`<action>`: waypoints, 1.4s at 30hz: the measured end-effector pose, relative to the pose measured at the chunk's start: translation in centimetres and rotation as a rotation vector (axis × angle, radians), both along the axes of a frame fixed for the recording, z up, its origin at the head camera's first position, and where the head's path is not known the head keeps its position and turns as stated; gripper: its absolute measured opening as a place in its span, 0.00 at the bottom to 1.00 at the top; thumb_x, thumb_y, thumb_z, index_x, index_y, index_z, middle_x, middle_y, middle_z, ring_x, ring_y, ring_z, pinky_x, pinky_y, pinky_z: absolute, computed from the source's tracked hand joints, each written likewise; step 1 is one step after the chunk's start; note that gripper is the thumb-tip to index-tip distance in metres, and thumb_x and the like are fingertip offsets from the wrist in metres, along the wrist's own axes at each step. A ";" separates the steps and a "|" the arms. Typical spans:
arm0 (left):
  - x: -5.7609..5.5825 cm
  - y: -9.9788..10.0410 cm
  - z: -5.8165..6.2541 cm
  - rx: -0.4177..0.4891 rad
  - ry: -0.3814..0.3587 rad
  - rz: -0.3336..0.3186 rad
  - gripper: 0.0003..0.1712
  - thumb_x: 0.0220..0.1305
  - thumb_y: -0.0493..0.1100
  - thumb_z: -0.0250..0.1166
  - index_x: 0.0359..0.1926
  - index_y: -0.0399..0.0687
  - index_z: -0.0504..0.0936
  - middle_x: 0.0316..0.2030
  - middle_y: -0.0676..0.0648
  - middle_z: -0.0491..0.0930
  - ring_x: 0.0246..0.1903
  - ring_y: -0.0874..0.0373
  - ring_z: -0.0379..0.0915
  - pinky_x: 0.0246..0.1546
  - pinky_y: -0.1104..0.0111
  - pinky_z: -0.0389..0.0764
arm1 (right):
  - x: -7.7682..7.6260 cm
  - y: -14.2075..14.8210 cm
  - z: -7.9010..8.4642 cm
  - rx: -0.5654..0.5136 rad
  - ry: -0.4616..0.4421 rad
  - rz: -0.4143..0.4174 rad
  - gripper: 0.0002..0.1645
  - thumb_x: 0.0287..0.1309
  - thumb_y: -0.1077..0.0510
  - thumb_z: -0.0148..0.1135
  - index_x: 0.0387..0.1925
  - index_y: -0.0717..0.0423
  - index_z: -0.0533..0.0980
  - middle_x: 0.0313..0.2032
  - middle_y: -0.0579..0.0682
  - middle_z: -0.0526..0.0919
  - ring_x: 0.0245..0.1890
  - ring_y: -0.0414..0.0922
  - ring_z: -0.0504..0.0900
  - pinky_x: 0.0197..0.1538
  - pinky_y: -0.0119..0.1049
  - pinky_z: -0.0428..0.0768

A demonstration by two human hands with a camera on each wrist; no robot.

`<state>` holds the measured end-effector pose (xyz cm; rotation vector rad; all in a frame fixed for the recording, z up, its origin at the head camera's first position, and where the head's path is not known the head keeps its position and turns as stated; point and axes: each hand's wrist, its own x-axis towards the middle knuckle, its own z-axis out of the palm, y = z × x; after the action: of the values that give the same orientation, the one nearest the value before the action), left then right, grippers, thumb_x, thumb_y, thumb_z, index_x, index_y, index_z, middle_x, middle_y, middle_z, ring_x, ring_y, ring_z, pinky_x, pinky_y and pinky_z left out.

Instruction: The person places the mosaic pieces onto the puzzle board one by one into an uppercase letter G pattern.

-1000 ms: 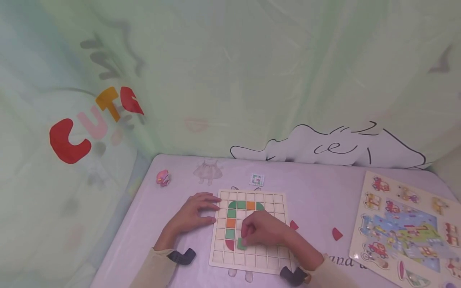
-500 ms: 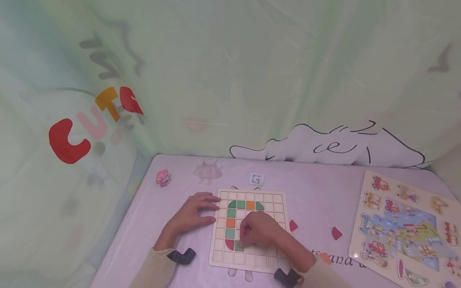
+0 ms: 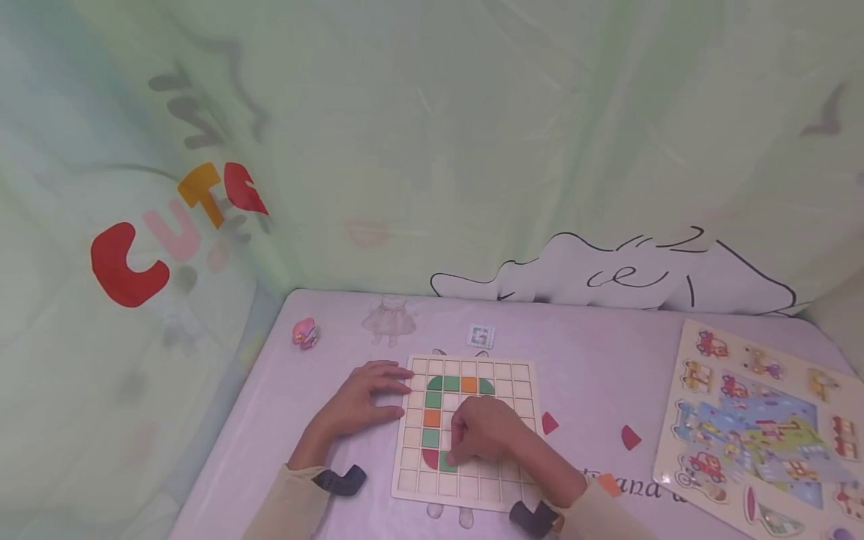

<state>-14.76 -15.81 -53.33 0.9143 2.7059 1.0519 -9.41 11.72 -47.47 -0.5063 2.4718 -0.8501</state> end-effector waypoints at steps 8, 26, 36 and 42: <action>0.1 0.0 0.2 -0.010 -0.005 0.009 0.18 0.57 0.50 0.75 0.50 0.59 0.89 0.63 0.59 0.80 0.71 0.53 0.66 0.70 0.47 0.64 | -0.1 -0.1 -0.3 0.026 -0.016 -0.027 0.17 0.42 0.49 0.83 0.17 0.42 0.78 0.14 0.40 0.76 0.24 0.40 0.74 0.27 0.33 0.68; 0.1 0.0 0.1 0.010 -0.019 0.014 0.18 0.57 0.49 0.76 0.49 0.59 0.89 0.63 0.59 0.80 0.71 0.53 0.65 0.70 0.47 0.64 | -0.2 0.3 -0.4 0.021 0.014 0.008 0.18 0.43 0.50 0.83 0.17 0.42 0.77 0.15 0.38 0.74 0.24 0.39 0.72 0.28 0.32 0.67; 0.1 0.1 0.1 0.007 -0.017 0.008 0.17 0.57 0.49 0.76 0.50 0.59 0.89 0.63 0.60 0.80 0.71 0.54 0.65 0.70 0.48 0.64 | -0.8 2.6 0.6 -0.134 -0.055 0.064 0.13 0.49 0.50 0.80 0.22 0.44 0.80 0.17 0.40 0.76 0.24 0.37 0.74 0.27 0.29 0.69; 0.0 0.0 -0.1 -0.002 0.014 0.002 0.17 0.58 0.50 0.76 0.49 0.60 0.89 0.63 0.60 0.80 0.70 0.54 0.66 0.69 0.48 0.65 | -1.4 5.9 1.4 -0.144 -0.045 0.077 0.10 0.52 0.52 0.78 0.24 0.44 0.81 0.19 0.38 0.75 0.25 0.35 0.72 0.28 0.28 0.69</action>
<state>-14.73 -15.84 -53.44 0.9224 2.7196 1.0466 -10.82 17.59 -46.08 -0.6217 2.3457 -1.0020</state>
